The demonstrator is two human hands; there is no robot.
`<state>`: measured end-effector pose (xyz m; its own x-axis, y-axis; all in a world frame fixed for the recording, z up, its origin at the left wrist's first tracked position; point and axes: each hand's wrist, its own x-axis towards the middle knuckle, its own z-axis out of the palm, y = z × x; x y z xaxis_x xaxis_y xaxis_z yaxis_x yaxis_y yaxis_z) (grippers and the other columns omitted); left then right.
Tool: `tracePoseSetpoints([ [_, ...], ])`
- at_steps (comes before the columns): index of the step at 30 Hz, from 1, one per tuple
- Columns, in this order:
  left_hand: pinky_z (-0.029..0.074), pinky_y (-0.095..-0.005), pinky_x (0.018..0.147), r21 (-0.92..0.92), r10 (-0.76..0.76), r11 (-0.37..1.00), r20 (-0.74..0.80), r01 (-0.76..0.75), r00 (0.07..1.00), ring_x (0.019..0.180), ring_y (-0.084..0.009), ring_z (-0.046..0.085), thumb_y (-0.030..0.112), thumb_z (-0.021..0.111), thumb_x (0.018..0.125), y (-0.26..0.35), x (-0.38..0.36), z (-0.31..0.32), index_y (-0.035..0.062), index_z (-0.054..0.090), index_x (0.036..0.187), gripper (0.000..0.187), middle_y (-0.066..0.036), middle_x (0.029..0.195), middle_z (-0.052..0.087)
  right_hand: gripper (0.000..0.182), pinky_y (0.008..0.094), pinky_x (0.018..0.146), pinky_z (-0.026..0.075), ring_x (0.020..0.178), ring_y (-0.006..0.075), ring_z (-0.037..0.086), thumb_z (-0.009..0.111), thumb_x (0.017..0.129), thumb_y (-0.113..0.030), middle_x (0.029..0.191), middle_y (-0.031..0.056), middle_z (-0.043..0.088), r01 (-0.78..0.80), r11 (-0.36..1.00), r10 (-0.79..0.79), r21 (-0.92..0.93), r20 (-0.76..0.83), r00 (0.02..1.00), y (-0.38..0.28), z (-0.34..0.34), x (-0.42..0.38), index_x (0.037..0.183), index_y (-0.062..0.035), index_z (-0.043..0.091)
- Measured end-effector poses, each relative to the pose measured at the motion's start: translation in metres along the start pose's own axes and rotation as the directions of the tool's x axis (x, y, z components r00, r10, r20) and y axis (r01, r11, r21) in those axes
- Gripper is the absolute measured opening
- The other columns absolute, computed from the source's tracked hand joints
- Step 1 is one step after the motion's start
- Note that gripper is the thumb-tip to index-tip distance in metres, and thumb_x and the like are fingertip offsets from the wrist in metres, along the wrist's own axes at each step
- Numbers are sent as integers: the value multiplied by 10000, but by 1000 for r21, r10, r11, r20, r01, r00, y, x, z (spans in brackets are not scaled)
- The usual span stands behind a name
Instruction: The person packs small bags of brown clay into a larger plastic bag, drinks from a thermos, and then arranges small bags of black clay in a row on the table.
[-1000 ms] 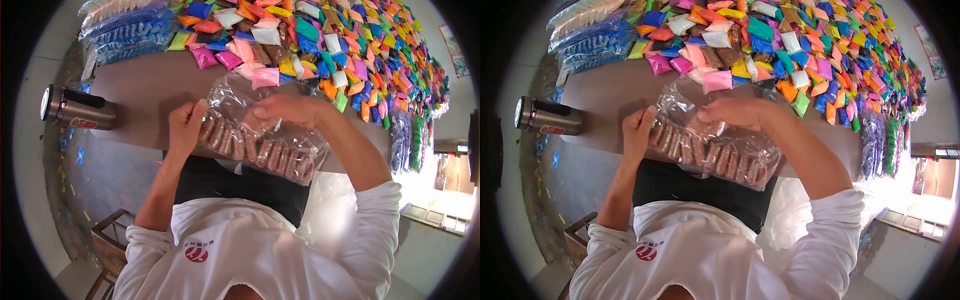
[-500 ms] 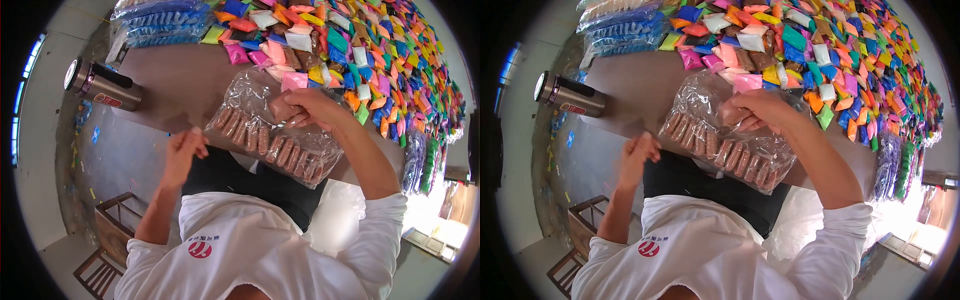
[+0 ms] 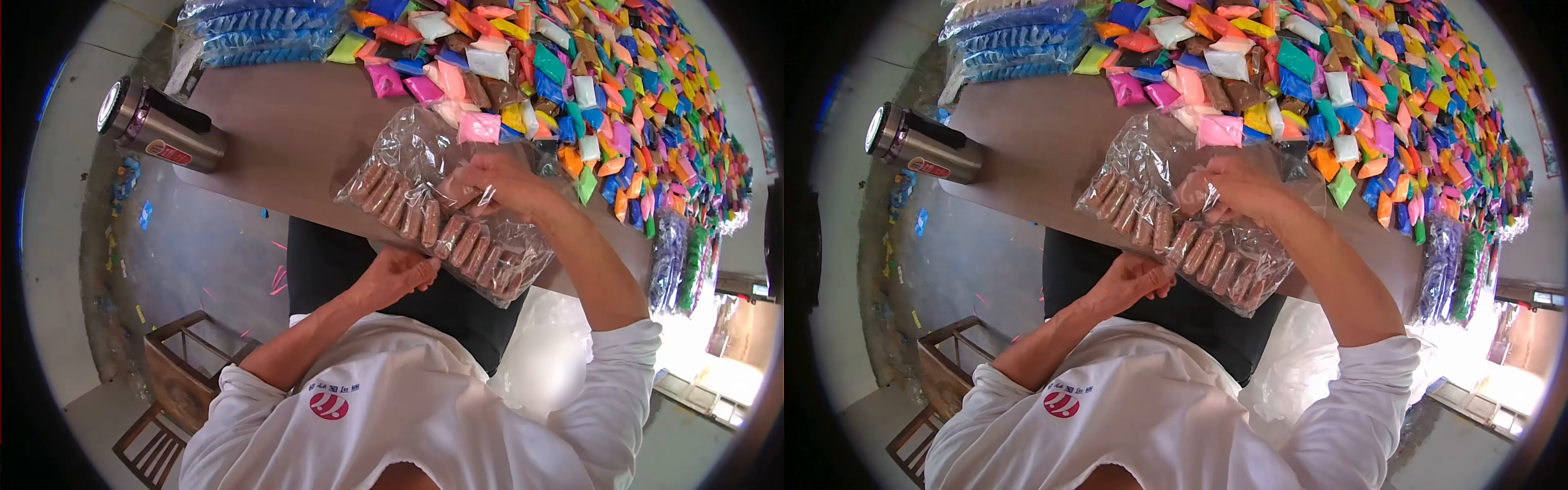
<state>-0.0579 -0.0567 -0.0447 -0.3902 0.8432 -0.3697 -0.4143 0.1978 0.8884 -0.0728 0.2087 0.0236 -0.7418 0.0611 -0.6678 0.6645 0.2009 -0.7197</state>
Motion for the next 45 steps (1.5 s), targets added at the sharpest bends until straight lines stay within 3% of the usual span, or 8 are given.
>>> tracePoseSetpoints([
  [8, 467, -260, 660, 8, -53, 999, 46, 53, 998, 753, -90, 564, 491, 640, 969, 5, 5, 15, 16, 723, 962, 482, -14, 808, 649, 276, 272, 565, 510, 719, 120, 643, 758, 856, -237, 865, 62, 683, 134, 987, -134, -91, 1, 991, -22, 10, -17, 961, -2, 658],
  [11, 461, -257, 646, -8, 8, 1000, 32, -7, 999, 740, -85, 553, 509, 645, 961, 5, 6, 17, 18, 727, 923, 499, -10, 787, 646, 254, 264, 543, 495, 688, 116, 641, 773, 841, -244, 822, 55, 685, 234, 880, -237, -414, 46, 970, -16, 3, -7, 887, -11, 680],
  [14, 453, -259, 626, -18, 67, 998, 9, -66, 998, 714, -82, 544, 509, 648, 959, 5, 5, 19, 21, 723, 884, 499, -3, 770, 643, 220, 258, 541, 496, 663, 132, 639, 711, 885, -236, 815, 62, 700, 76, 984, -41, -163, 209, 977, -30, 6, -16, 880, -15, 713],
  [26, 423, -240, 588, -105, 109, 988, -58, -115, 992, 682, -63, 526, 459, 637, 982, 8, 7, 31, 25, 709, 806, 474, -14, 780, 660, 216, 283, 569, 504, 635, 117, 569, 698, 919, -265, 782, 33, 653, 59, 949, 28, -309, 269, 963, -31, 14, -6, 947, -52, 711],
  [28, 436, -243, 604, -81, 87, 993, -32, -89, 996, 695, -70, 539, 443, 629, 991, 6, 10, 23, 24, 707, 800, 467, -28, 800, 677, 343, 267, 622, 498, 705, 99, 596, 739, 898, -341, 847, 27, 669, 366, 738, -321, -566, 183, 929, -18, 6, 4, 1015, -20, 702],
  [36, 472, -248, 656, -54, 9, 999, 23, -8, 1000, 751, -81, 584, 412, 634, 995, -2, 13, 14, 21, 709, 782, 451, -46, 852, 709, 274, 261, 693, 509, 762, 82, 617, 827, 776, -158, 846, -20, 693, 144, 977, -116, -158, 174, 978, -9, -6, -5, 1005, -45, 727],
  [41, 487, -256, 677, -179, 100, 979, 11, -96, 995, 773, -77, 594, 336, 648, 997, -2, 12, 19, 24, 705, 915, 328, -16, 856, 691, 359, 286, 728, 516, 782, 102, 630, 798, 852, -372, 850, 59, 715, 311, 826, -236, -470, 213, 948, -21, 5, -18, 943, -28, 756],
  [45, 514, -277, 718, -91, 158, 984, 21, -156, 987, 802, -86, 599, 276, 646, 1002, -23, 14, 19, 37, 646, 1085, 253, -11, 883, 663, 364, 302, 717, 512, 784, 117, 638, 774, 867, -381, 836, 86, 714, 384, 813, -229, -438, 365, 902, -17, 8, -16, 904, -19, 755],
])
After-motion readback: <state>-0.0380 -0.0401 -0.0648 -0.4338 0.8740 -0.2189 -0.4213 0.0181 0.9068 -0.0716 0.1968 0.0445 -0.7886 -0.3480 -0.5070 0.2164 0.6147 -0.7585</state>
